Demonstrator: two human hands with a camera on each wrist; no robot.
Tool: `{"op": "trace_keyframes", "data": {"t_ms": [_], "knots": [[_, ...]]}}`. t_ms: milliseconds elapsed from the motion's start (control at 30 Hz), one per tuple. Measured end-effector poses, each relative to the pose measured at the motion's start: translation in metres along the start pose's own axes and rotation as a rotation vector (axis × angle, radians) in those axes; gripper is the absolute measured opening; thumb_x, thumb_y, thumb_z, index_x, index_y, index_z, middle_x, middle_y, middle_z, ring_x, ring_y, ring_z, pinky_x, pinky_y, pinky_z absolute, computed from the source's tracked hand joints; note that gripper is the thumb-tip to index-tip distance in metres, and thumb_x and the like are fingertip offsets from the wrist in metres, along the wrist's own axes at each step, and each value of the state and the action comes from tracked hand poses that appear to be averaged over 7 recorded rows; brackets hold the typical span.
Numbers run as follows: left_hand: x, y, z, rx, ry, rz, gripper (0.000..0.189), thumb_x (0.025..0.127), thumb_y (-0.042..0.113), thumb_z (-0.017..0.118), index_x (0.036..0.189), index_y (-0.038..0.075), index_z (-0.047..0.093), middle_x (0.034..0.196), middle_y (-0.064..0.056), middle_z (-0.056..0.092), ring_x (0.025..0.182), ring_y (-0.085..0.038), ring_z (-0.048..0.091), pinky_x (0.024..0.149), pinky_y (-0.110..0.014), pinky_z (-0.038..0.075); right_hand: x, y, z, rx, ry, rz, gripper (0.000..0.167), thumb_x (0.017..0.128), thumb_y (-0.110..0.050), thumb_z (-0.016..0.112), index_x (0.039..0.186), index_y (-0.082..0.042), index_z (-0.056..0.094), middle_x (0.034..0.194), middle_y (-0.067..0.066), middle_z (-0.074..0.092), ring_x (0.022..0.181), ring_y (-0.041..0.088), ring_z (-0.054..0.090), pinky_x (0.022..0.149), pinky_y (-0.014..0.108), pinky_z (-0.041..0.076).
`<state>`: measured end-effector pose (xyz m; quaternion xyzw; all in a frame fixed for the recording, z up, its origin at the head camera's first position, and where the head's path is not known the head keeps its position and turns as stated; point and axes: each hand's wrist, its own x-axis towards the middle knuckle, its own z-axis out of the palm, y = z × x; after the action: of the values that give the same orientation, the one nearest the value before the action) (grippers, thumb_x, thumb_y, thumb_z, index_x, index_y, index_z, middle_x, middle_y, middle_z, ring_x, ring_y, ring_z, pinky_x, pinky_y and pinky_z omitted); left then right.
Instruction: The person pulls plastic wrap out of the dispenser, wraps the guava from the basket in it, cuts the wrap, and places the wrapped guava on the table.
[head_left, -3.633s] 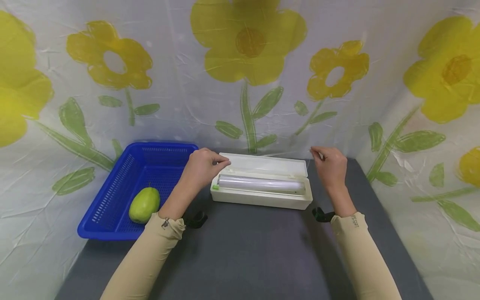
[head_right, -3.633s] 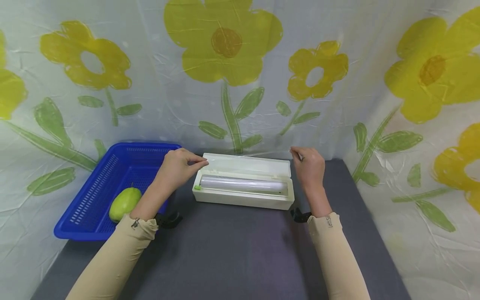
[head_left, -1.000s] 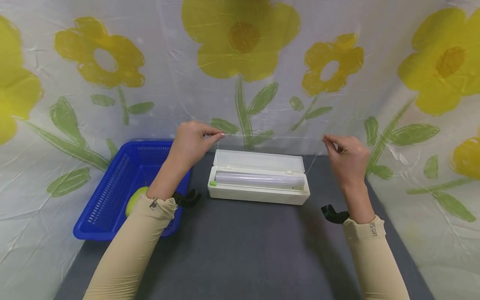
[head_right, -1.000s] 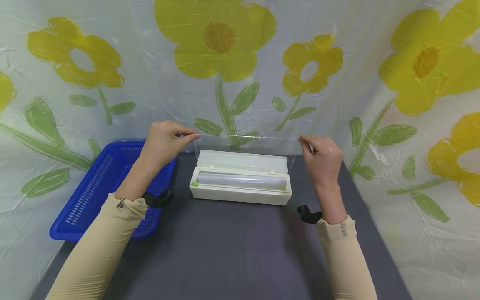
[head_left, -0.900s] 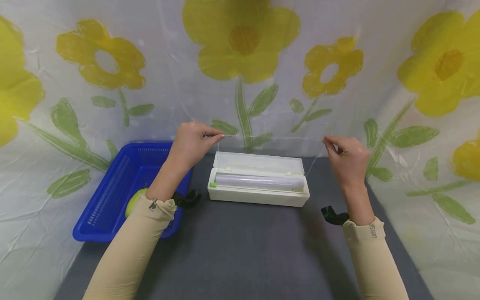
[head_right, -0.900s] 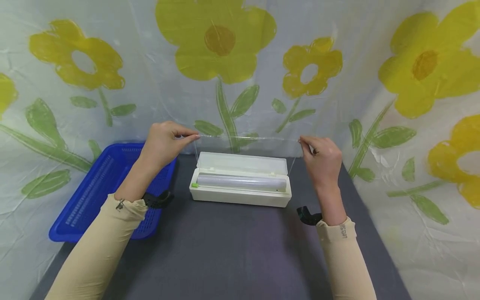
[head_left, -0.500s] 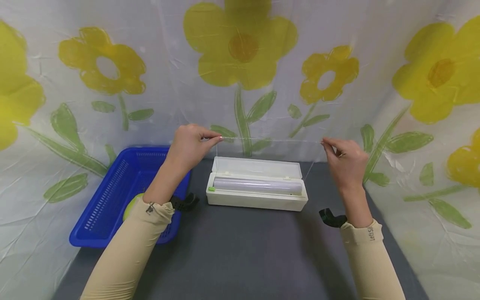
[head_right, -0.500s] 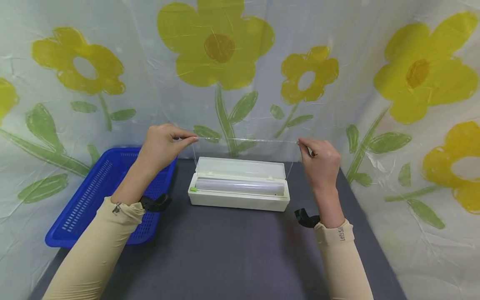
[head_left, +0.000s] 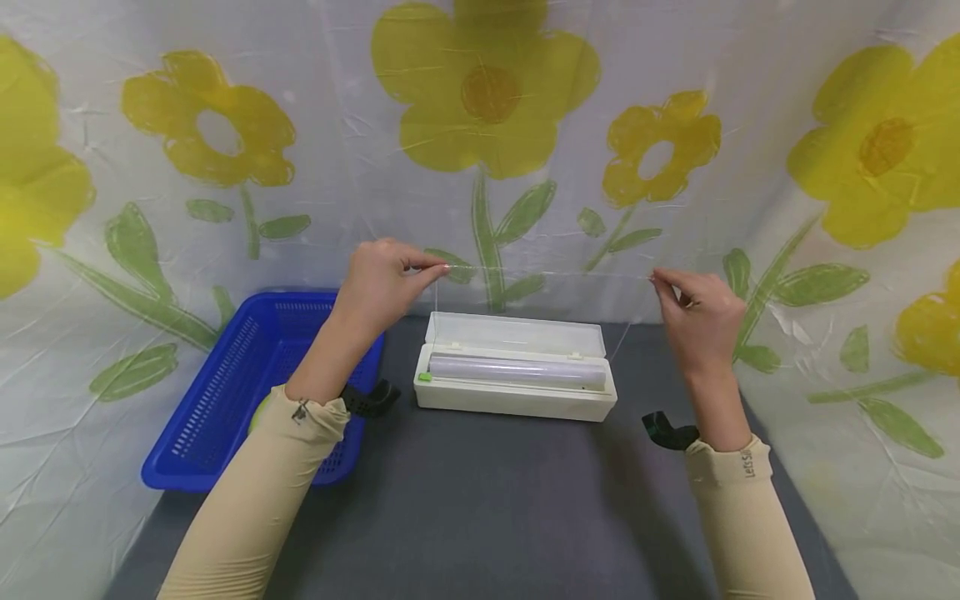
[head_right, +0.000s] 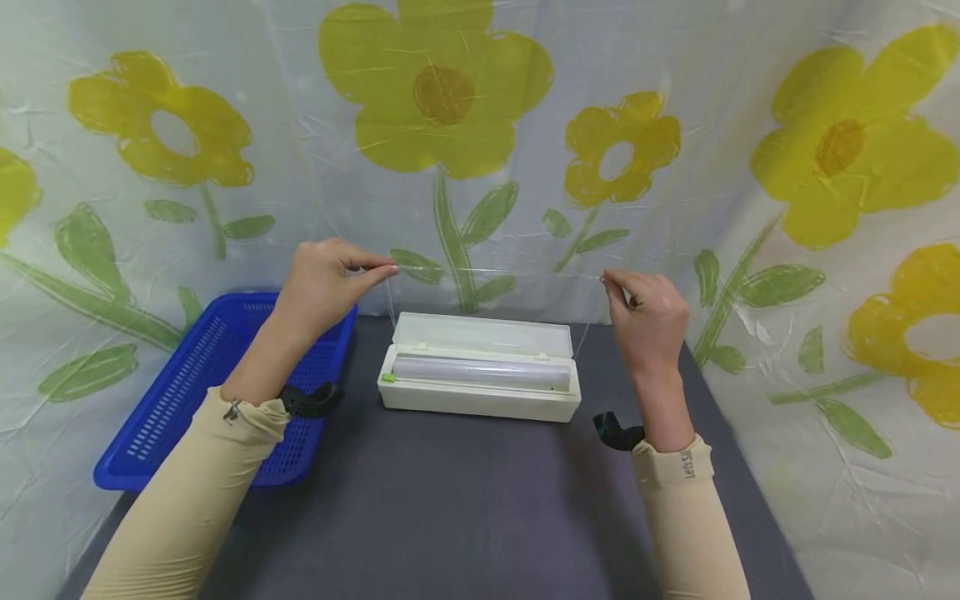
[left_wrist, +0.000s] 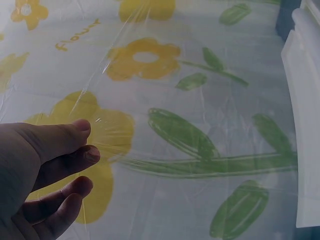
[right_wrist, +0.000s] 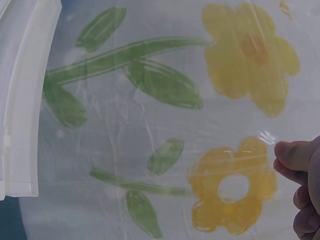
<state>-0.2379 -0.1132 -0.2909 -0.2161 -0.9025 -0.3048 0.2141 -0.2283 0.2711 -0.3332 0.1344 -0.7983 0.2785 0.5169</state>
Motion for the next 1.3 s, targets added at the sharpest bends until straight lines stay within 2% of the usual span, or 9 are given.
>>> {"op": "trace_keyframes", "data": {"t_ms": [200,433,700,1033,1300], "knots": [[0.002,0.003,-0.004,0.01,0.017,0.037,0.015,0.096,0.019,0.08,0.107,0.009,0.086,0.098,-0.013,0.081,0.093,-0.034,0.071,0.082,-0.049,0.057,0.002,0.001,-0.001,-0.011,0.006,-0.006,0.006,0.09,-0.002,0.083,0.095,0.001,0.085,0.086,0.02,0.079,0.061,0.038,0.063,0.072,0.004,0.029],[0.002,0.003,-0.009,-0.02,0.016,-0.001,0.014,0.098,0.018,0.079,0.107,0.01,0.086,0.099,-0.013,0.082,0.098,-0.032,0.071,0.086,-0.049,0.058,0.005,-0.001,-0.003,-0.032,-0.013,-0.02,0.008,0.092,-0.004,0.082,0.097,0.001,0.085,0.089,0.02,0.079,0.063,0.036,0.064,0.071,0.007,0.03],[0.005,0.006,-0.008,-0.007,0.053,0.045,0.014,0.097,0.02,0.08,0.105,0.01,0.086,0.097,-0.013,0.082,0.094,-0.033,0.072,0.084,-0.049,0.058,0.007,0.0,-0.005,-0.032,0.004,-0.003,0.008,0.095,-0.005,0.08,0.098,0.001,0.085,0.089,0.02,0.079,0.063,0.037,0.063,0.07,0.01,0.031],[0.01,0.01,-0.01,-0.001,0.063,0.069,0.014,0.096,0.019,0.081,0.104,0.008,0.086,0.096,-0.013,0.081,0.094,-0.032,0.073,0.082,-0.048,0.058,0.012,0.001,-0.009,-0.028,0.023,-0.005,0.01,0.096,-0.007,0.079,0.098,0.001,0.085,0.088,0.022,0.079,0.064,0.039,0.064,0.072,0.007,0.03],[0.011,0.013,-0.014,-0.01,0.098,0.092,0.013,0.095,0.017,0.082,0.103,0.007,0.086,0.095,-0.014,0.081,0.093,-0.033,0.073,0.081,-0.049,0.058,0.019,-0.003,-0.01,-0.004,0.047,-0.006,0.01,0.096,-0.007,0.08,0.097,0.001,0.085,0.089,0.02,0.079,0.064,0.039,0.063,0.072,0.007,0.031]]}}
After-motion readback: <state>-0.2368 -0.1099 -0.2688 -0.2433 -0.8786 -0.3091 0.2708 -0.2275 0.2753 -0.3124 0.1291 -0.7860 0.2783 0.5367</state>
